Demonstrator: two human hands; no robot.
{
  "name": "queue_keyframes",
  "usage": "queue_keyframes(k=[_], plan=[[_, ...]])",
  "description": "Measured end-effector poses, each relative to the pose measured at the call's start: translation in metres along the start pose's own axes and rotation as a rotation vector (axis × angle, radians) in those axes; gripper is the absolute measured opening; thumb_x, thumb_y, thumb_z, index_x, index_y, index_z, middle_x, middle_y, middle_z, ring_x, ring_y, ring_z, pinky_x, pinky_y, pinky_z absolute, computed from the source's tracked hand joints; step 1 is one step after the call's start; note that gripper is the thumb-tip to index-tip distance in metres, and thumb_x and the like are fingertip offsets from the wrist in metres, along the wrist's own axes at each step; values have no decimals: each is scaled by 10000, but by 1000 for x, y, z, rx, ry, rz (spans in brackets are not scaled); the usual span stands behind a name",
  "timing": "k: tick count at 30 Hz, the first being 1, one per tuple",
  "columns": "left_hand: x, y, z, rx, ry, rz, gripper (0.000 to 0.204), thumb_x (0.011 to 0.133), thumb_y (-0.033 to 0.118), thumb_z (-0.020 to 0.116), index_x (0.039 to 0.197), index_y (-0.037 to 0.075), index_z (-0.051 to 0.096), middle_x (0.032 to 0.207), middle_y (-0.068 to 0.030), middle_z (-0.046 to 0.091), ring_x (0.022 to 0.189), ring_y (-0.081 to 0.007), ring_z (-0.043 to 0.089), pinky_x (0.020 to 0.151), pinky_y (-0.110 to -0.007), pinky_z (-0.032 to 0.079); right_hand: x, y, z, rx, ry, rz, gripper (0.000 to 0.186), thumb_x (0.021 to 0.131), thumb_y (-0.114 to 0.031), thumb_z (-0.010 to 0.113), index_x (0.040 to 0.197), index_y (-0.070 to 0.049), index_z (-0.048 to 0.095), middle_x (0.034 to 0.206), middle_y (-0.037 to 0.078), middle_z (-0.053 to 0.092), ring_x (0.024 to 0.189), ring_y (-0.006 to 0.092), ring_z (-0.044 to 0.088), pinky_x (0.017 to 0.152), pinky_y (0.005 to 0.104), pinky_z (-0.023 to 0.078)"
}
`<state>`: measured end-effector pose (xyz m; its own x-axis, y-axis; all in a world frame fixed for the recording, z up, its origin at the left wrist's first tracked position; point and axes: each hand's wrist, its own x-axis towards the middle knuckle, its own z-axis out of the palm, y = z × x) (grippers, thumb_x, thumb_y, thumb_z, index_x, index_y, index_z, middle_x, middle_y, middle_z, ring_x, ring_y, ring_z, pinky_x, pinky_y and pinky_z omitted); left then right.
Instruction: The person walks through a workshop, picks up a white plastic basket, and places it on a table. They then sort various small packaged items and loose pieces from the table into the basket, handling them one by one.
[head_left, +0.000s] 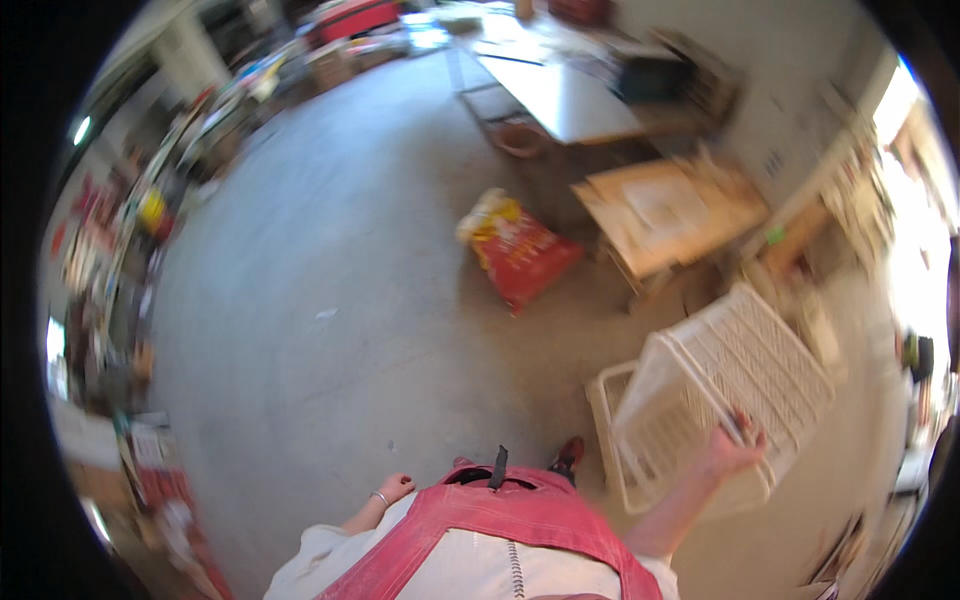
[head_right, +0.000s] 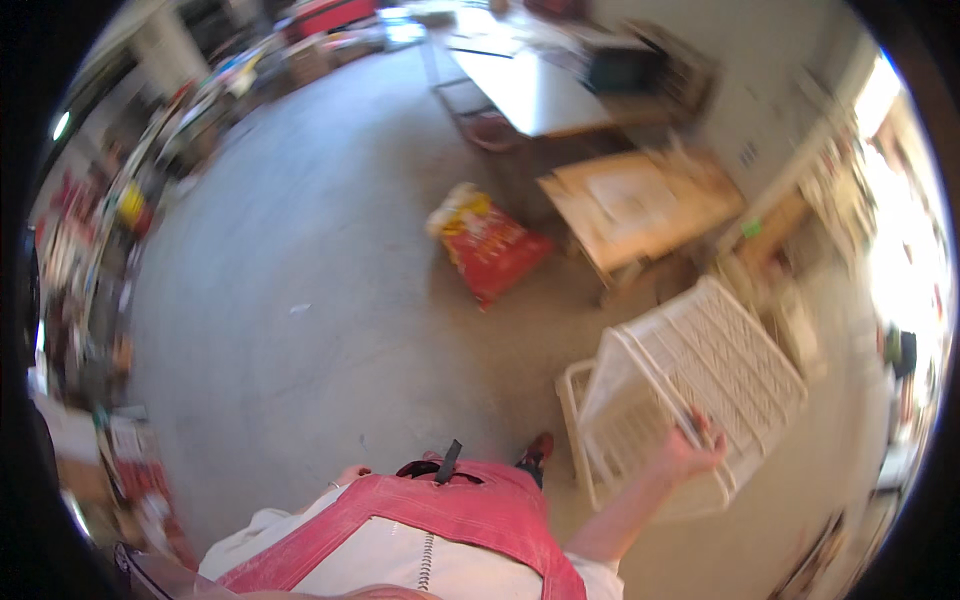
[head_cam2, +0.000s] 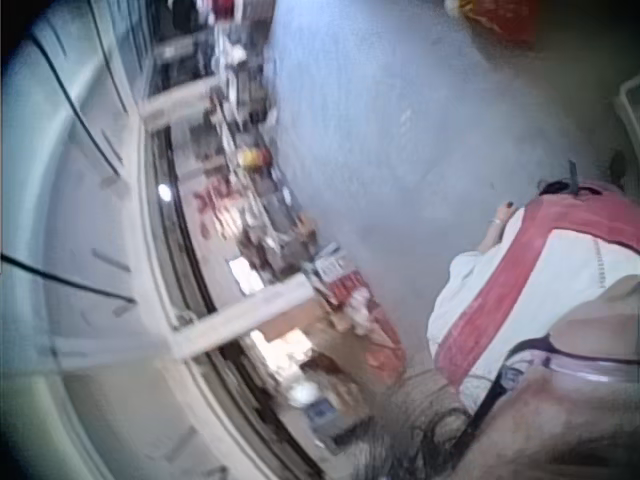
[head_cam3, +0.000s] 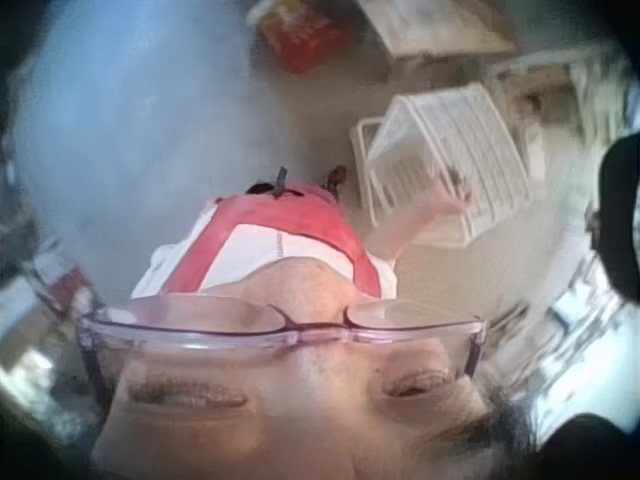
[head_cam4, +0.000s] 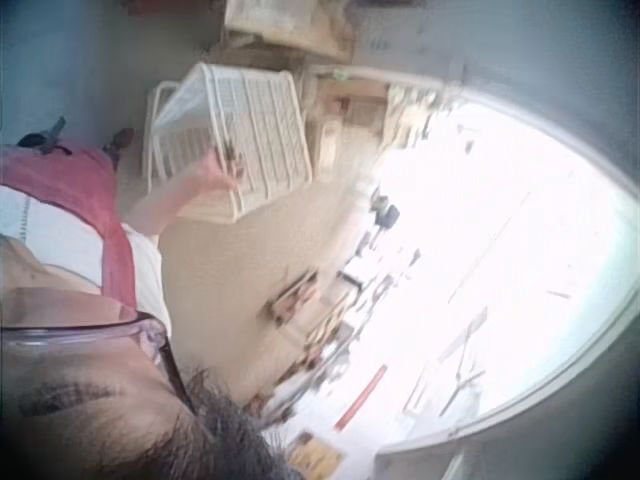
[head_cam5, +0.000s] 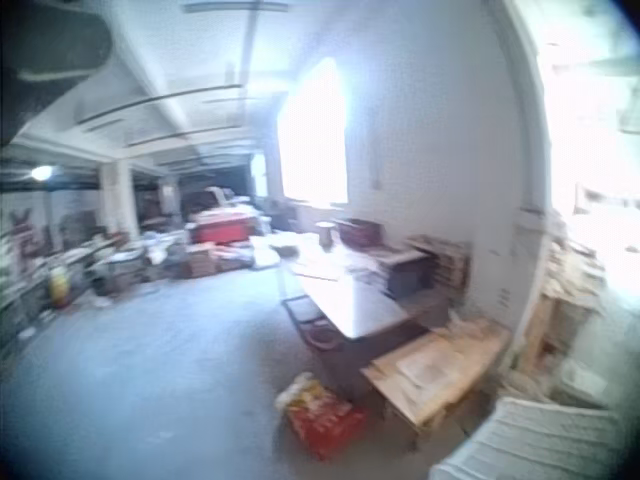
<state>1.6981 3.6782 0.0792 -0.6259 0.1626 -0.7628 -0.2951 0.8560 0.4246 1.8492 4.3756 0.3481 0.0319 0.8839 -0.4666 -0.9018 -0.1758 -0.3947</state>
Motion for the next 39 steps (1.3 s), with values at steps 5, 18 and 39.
queue_keyframes(k=[5,18,39], plan=[[-63,-117,4,-2,77,-145,446,829,315,666,1154,11,691,1078,-188,723,1014,-324,691,920,-392,541,-166,29,32,-176,-201,113,195,881,-189,558,797,-42,461,639,62,479,616,225,552,797,468,535],[-137,-37,-256,-758,537,251,377,914,229,644,1205,-11,634,1066,-131,716,949,-210,685,848,-329,546,-458,293,120,-546,-387,751,230,854,-177,533,675,-99,412,542,15,394,494,185,431,605,380,487],[-71,-262,-655,-1630,1119,-274,427,988,452,551,1224,100,592,1147,-22,629,995,-167,610,803,-343,467,-1033,881,72,-1198,-1478,1663,312,908,-82,547,1207,5,545,700,95,585,549,224,562,527,357,488]])
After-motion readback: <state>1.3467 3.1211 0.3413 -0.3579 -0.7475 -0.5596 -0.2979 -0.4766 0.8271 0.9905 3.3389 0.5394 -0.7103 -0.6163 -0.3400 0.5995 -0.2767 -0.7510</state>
